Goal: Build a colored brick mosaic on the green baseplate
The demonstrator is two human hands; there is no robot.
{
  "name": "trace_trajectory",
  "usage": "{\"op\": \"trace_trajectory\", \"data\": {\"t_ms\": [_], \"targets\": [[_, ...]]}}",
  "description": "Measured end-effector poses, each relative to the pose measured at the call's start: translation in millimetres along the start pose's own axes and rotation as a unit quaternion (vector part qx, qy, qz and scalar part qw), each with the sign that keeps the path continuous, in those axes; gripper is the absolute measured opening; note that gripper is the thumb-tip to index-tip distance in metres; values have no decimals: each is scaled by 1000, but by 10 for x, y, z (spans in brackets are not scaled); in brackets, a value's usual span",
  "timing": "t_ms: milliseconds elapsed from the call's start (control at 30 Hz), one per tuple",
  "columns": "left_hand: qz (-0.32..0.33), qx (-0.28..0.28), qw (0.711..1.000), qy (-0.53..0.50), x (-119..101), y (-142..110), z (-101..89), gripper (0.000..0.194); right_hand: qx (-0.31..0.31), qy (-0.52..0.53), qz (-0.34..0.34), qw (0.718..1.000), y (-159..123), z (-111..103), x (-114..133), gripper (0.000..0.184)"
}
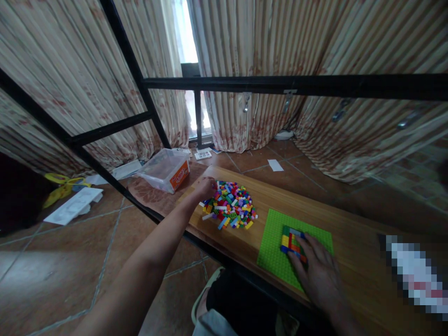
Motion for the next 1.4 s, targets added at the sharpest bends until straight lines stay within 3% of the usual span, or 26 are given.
{"op": "trace_trajectory", "data": {"t_ms": [467,700,800,833,900,1033,1267,1333,1400], "targets": [[45,5,999,30,-115,-107,-87,12,7,-7,7,1000,0,8,-11,56],[36,-12,998,-43,-70,-144,-237,15,8,-6,9,1000,5,15,-11,56],[15,-37,988,-149,-88,-262,-322,26,12,-3,10,1000,12,11,4,56],[-4,-49,969,-242,-108,-333,-334,30,13,-2,11,1000,15,8,10,56],[-39,-56,894,-443,-205,-527,-301,37,12,1,13,1000,21,-4,22,55],[-109,14,728,-676,-637,-1050,-83,32,7,7,19,1000,34,-36,49,52],[-277,84,472,-833,-1352,-1785,182,10,5,45,22,999,59,-73,60,49],[-309,108,427,-843,-1470,-1892,204,10,3,72,27,997,77,-103,51,48],[-325,118,408,-845,-1535,-1968,216,13,-11,104,41,994,98,-177,70,47]]}}
Point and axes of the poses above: each hand's wrist, its own y-axis towards the middle knuckle, its own z-axis out of the palm, x = y × z, the point moved 5 cm from there along y, towards the middle knuckle, and after that the axes turned 11 degrees about y, right-handed, at the moved point
